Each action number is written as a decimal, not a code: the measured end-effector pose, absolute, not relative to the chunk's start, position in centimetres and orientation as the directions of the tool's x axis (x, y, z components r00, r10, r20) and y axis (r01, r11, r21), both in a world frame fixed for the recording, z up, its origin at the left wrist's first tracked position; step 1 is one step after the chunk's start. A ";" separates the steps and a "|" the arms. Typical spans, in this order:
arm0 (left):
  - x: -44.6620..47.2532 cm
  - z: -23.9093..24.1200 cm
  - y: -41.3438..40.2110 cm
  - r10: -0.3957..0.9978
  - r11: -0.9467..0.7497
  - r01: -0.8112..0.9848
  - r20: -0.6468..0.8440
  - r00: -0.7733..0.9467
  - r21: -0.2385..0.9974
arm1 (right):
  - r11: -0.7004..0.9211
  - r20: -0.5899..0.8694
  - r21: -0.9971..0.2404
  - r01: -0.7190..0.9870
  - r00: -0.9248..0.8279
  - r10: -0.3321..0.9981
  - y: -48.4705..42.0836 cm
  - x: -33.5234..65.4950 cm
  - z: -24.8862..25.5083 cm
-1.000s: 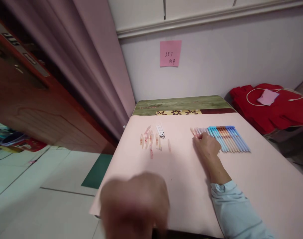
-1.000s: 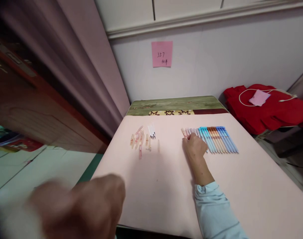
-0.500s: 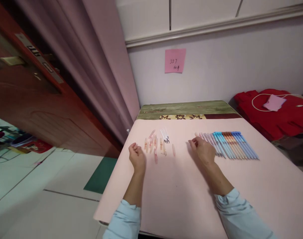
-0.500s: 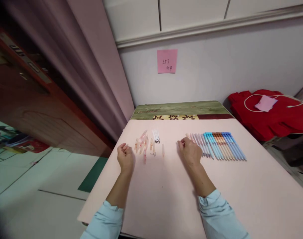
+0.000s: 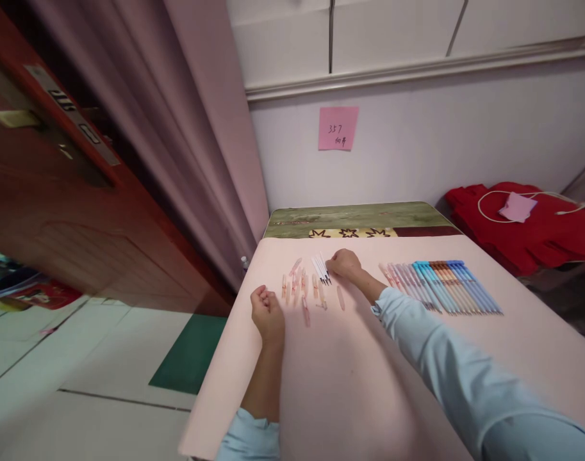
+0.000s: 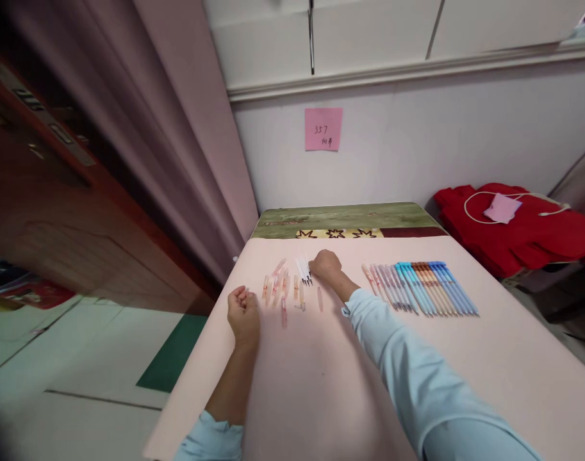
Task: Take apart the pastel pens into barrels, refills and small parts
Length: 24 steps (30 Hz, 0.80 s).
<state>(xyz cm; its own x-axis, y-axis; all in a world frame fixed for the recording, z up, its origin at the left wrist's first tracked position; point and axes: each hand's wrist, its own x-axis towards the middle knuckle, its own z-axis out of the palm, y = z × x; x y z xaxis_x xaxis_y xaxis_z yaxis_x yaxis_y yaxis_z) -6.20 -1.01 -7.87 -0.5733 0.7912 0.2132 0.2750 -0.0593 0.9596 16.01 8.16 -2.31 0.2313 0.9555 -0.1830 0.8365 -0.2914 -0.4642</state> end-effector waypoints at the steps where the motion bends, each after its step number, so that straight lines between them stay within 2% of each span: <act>1: -6.2 -7.8 -1.0 0.791 -0.061 0.271 0.212 -0.574 0.961 | -0.299 -0.198 -0.450 0.842 0.232 0.952 8.7 15.8 -2.5; 9: -6.2 -8.1 -0.7 0.788 -0.033 0.290 0.203 -0.581 0.956 | -0.290 -0.268 -0.339 0.895 0.204 0.942 11.3 15.0 -2.9; 14: -6.3 -8.3 -0.5 0.787 -0.035 0.300 0.211 -0.579 0.953 | -0.258 -0.275 -0.337 0.905 0.168 0.947 11.8 14.6 -2.6; 19: -6.4 -8.4 -0.5 0.792 -0.030 0.314 0.214 -0.571 0.949 | -0.267 -0.237 -0.458 0.848 0.173 0.956 10.7 15.9 -3.1; 24: -6.5 -8.5 -0.4 0.798 -0.036 0.314 0.216 -0.562 0.949 | -0.283 -0.171 -0.683 0.673 0.229 0.958 6.9 19.9 -4.2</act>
